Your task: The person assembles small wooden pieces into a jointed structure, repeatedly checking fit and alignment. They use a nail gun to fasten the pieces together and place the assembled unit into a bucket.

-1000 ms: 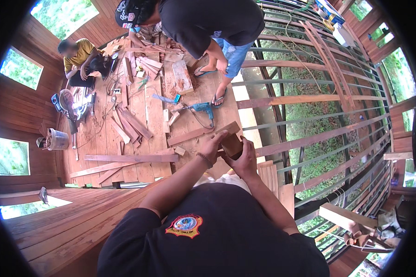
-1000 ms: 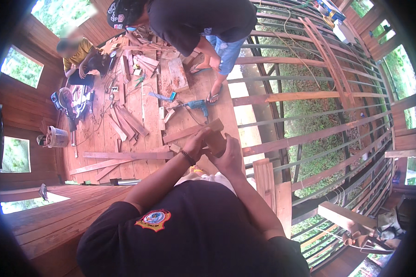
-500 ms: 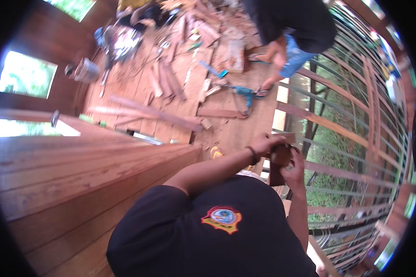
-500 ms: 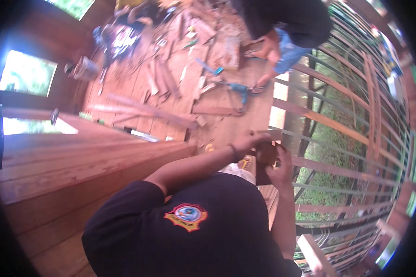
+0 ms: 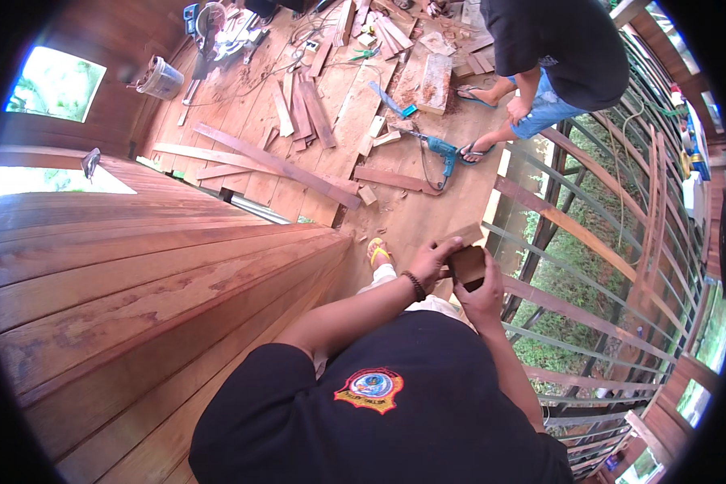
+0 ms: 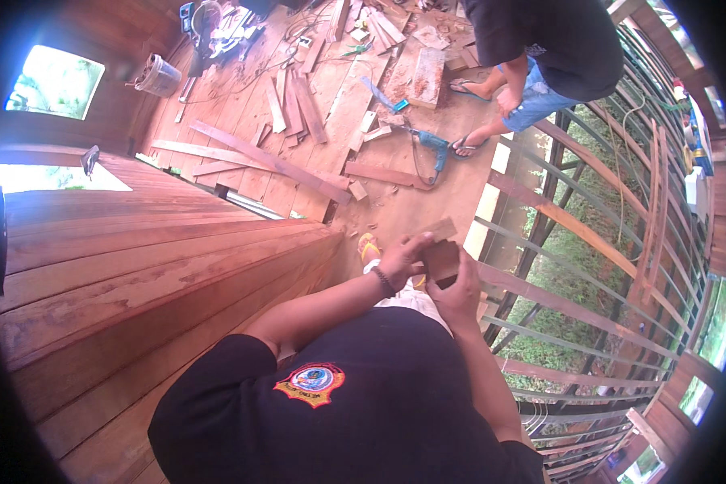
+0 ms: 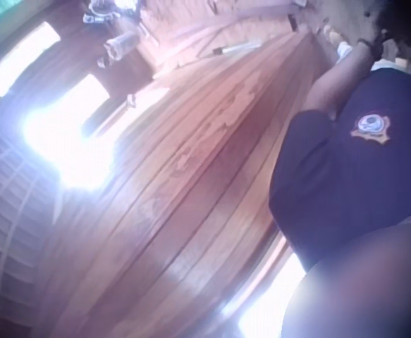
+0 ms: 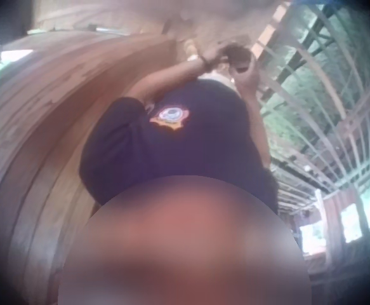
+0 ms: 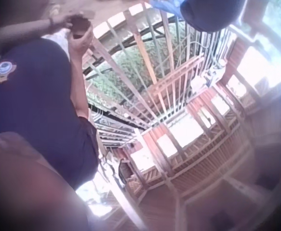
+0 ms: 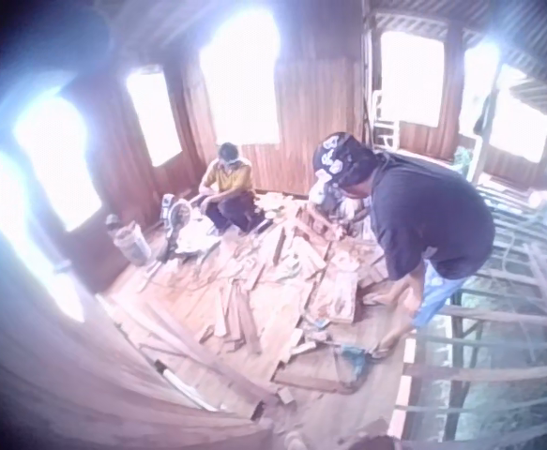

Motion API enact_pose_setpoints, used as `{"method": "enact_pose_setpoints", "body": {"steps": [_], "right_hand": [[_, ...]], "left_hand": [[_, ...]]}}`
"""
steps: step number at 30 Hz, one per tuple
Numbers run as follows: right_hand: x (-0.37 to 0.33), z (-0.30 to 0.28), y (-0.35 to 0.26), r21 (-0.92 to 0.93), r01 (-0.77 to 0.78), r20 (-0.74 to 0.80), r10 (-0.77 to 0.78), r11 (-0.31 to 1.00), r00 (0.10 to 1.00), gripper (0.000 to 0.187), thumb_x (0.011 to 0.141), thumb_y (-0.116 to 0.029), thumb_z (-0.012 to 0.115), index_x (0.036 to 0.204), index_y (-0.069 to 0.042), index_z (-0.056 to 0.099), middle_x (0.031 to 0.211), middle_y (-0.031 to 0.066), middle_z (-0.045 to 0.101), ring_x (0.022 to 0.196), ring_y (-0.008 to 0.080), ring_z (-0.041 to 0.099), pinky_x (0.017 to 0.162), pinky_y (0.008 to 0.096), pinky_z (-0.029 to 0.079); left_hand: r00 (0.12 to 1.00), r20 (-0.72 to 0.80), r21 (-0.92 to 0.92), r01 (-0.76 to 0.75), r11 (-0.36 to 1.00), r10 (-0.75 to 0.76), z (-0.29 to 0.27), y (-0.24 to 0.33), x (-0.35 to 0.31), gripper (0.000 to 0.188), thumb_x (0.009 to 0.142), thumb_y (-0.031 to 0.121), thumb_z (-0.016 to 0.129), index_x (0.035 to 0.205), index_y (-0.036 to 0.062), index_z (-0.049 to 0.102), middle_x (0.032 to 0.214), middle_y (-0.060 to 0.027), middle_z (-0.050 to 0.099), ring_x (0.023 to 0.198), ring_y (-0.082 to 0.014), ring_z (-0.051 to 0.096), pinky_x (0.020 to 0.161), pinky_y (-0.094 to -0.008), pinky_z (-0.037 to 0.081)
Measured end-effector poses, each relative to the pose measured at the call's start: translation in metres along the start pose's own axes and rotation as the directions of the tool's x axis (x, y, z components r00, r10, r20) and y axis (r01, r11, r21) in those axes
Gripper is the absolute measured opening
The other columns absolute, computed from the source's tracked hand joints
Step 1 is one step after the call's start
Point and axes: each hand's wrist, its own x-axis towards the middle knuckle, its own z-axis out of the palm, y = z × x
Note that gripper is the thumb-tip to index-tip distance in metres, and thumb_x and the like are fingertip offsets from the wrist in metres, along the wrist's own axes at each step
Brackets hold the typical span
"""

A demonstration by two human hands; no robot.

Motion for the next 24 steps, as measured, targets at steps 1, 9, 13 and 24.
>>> {"method": "enact_pose_setpoints", "body": {"steps": [1,9,13,24], "right_hand": [[0.004,0.002,-0.003,-0.022,0.047,0.002,-0.047,0.999,0.999,0.084,0.072,-0.018,0.084,0.144,0.0,0.043,0.13,0.0224,0.056,0.119,0.0387,0.058,0.102,0.0452,0.047],[0.021,0.011,-0.023,0.001,0.127,-0.002,-0.127,0.992,0.992,0.075,0.072,-0.022,0.083,0.133,0.003,0.048,0.124,0.0236,0.058,0.115,0.0398,0.06,0.097,0.046,0.05],[0.025,0.006,-0.028,-0.003,0.134,-0.022,-0.134,0.991,0.991,0.075,0.072,-0.022,0.083,0.134,0.003,0.048,0.123,0.0233,0.059,0.114,0.0399,0.06,0.096,0.0462,0.05],[0.026,-0.014,-0.017,-0.008,0.039,-0.063,-0.039,0.999,0.997,0.087,0.071,-0.031,0.089,0.139,0.001,0.046,0.128,0.0212,0.058,0.118,0.0376,0.059,0.1,0.0442,0.049]], "left_hand": [[0.999,0.019,-0.033,-0.044,0.998,0.044,-0.004,0.003,-0.002,0.053,0.091,0.035,0.074,0.129,0.0053,0.054,0.124,-0.0084,0.061,0.116,-0.0221,0.06,0.094,-0.0468,0.051],[0.986,0.108,-0.115,-0.118,0.986,0.131,-0.025,0.023,-0.012,0.047,0.095,0.034,0.069,0.131,0.0063,0.057,0.125,-0.0075,0.061,0.118,-0.0235,0.057,0.097,-0.0505,0.05],[0.983,0.141,-0.08,-0.111,0.991,0.121,-0.02,0.031,-0.01,0.045,0.095,0.035,0.068,0.131,0.0078,0.058,0.126,-0.0059,0.061,0.119,-0.0223,0.057,0.097,-0.0504,0.049],[0.976,0.202,0.054,-0.09,0.995,0.077,0.011,0.05,-0.005,0.05,0.095,0.035,0.069,0.135,0.0075,0.056,0.129,-0.0081,0.06,0.12,-0.0236,0.057,0.096,-0.0477,0.051]]}}
